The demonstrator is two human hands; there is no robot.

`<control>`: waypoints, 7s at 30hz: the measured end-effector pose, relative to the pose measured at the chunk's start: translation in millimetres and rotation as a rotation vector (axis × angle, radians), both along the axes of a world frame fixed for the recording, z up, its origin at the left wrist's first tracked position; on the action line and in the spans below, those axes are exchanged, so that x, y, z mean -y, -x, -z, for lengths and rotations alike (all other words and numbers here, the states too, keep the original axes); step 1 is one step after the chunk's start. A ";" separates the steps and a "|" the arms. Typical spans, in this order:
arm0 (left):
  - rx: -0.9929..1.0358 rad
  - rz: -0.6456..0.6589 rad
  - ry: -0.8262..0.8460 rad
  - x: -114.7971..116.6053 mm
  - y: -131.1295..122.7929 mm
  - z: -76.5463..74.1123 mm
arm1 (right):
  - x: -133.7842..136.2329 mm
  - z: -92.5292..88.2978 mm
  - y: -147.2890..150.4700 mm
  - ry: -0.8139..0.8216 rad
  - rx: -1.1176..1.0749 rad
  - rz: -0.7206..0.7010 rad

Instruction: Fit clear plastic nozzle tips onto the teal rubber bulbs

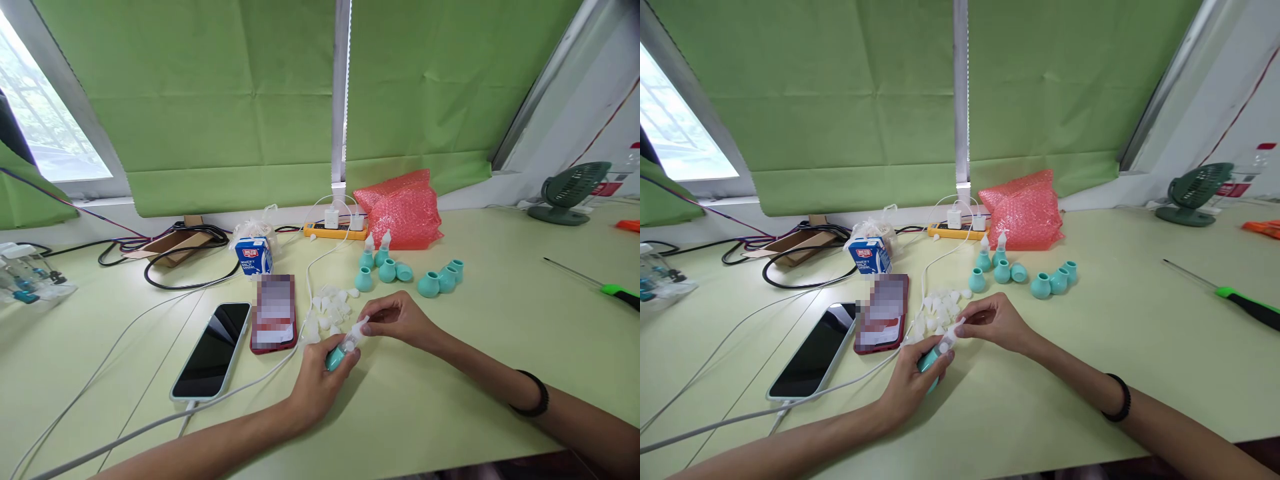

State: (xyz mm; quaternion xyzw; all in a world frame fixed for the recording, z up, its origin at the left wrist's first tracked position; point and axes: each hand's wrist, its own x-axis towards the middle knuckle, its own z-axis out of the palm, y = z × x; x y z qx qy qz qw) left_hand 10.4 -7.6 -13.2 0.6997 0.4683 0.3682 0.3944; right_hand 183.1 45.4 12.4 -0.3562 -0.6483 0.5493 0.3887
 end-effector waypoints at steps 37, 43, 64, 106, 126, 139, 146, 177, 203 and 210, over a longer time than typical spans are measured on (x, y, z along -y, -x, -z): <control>0.088 0.058 0.053 3.9 1.7 -6.1 | 1.8 -5.9 6.2 0.124 -0.029 -0.061; 0.324 0.056 0.163 4.9 4.4 -2.8 | -11.0 -81.0 4.2 -0.316 0.149 0.121; 0.107 0.090 0.115 2.0 -0.5 1.6 | -72.4 -37.0 13.8 -0.944 0.831 0.397; 0.292 0.035 0.252 -4.8 -2.1 2.4 | -14.4 43.7 -1.4 -0.718 0.791 0.226; -0.180 0.213 -0.050 1.6 -0.9 -2.4 | -8.9 42.9 3.8 -0.770 0.717 0.077; -0.259 0.261 -0.204 3.6 -1.4 -2.0 | 6.8 32.1 13.7 -0.919 0.873 0.015; -0.306 0.264 -0.222 3.5 -1.2 -3.1 | -1.4 39.1 12.3 -0.882 0.800 0.186; -0.286 0.257 -0.222 3.7 -1.3 -1.6 | -2.0 41.4 16.1 -0.823 0.743 0.084; 0.194 -0.149 -0.020 -2.6 -0.9 2.9 | 2.1 27.5 13.5 -0.676 0.275 0.142; 0.207 -0.142 0.001 -5.6 0.2 4.1 | 9.3 27.0 15.6 -0.607 0.255 0.045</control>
